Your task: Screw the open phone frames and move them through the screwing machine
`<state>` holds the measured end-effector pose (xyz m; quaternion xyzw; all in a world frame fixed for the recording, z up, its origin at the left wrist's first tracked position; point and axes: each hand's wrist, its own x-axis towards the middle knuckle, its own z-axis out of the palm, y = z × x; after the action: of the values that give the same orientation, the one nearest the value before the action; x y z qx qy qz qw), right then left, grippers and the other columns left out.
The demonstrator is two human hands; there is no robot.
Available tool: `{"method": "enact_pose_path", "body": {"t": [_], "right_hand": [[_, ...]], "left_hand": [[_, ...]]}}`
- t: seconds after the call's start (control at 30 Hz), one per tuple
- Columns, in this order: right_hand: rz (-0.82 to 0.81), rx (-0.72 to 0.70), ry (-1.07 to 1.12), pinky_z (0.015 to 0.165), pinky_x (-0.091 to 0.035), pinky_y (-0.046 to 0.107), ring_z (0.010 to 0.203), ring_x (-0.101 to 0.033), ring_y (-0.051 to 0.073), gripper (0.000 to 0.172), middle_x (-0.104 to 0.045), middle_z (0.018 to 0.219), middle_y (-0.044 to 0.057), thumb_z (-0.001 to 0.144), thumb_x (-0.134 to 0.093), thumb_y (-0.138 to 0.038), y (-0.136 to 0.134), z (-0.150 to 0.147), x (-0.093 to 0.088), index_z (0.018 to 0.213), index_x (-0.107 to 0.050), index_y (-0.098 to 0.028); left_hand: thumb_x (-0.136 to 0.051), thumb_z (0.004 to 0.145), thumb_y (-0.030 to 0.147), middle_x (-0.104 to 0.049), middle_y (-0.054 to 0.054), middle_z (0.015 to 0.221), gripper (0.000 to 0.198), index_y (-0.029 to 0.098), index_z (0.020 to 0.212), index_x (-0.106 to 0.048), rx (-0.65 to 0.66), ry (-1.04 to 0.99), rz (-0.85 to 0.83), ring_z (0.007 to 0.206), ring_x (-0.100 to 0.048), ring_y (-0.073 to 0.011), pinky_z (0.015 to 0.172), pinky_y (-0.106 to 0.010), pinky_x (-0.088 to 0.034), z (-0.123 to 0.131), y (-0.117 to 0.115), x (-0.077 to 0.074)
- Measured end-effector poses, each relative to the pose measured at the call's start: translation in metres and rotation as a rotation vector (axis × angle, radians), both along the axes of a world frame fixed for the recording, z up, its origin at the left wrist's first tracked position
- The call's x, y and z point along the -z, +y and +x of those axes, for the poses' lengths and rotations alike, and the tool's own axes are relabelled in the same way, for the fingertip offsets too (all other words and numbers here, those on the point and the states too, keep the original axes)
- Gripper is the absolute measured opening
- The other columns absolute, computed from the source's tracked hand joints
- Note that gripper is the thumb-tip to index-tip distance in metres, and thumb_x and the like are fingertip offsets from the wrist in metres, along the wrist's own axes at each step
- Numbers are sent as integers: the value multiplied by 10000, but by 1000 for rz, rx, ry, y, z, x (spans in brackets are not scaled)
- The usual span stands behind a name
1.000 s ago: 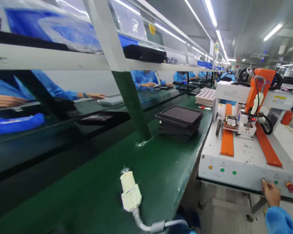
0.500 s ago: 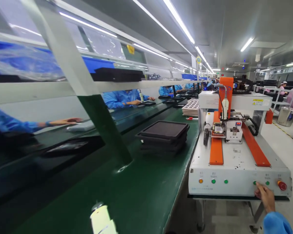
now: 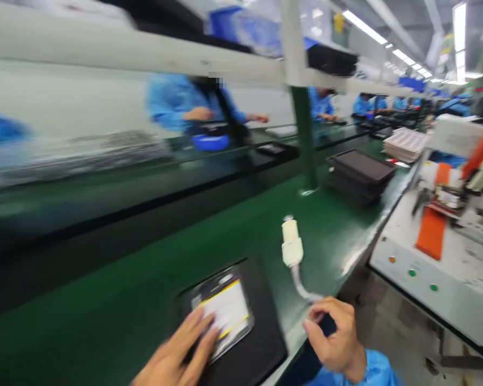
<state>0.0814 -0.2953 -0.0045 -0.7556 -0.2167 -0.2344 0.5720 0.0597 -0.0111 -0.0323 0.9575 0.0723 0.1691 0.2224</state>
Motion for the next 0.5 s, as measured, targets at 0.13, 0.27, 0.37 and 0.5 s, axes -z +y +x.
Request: {"method": "enact_pose_path", "body": {"t": [0.13,0.27,0.37,0.5], "right_hand": [[-94,-203,5,888,-543,338,997,-648,187,220,-686,1066,102,901,-472,-221,54,-4,1,1032,-641,-166],[-222,-191,-2,954,-512,407,1094,-608,208,255,-646,1163,122,926,-418,-183,70,4,28,1055,-636,-158],[-327,-177,-67,1027,-439,491,1179,-551,237,238,-614,1219,133,930,-440,-207,71,6,33,1067,-625,-147],[-498,-211,-93,1064,-346,586,1274,-457,287,278,-565,1285,157,934,-461,-275,74,9,27,1121,-605,-128]], "left_hand": [[-336,891,499,-415,-104,1433,524,143,1180,-591,-142,-63,-186,1380,-301,-265,1169,-480,-276,-37,-8,-4],[-385,888,361,-426,-123,1420,443,146,1235,-557,-213,-9,-220,1377,-309,-244,1157,-508,-278,-41,-9,0],[-429,858,281,-413,-87,1433,415,189,1241,-559,-206,18,-240,1378,-308,-239,1165,-539,-235,-46,-11,0],[-441,849,265,-386,-103,1446,412,177,1231,-567,-192,28,-281,1371,-324,-247,1163,-566,-212,-48,-15,-2]]}}
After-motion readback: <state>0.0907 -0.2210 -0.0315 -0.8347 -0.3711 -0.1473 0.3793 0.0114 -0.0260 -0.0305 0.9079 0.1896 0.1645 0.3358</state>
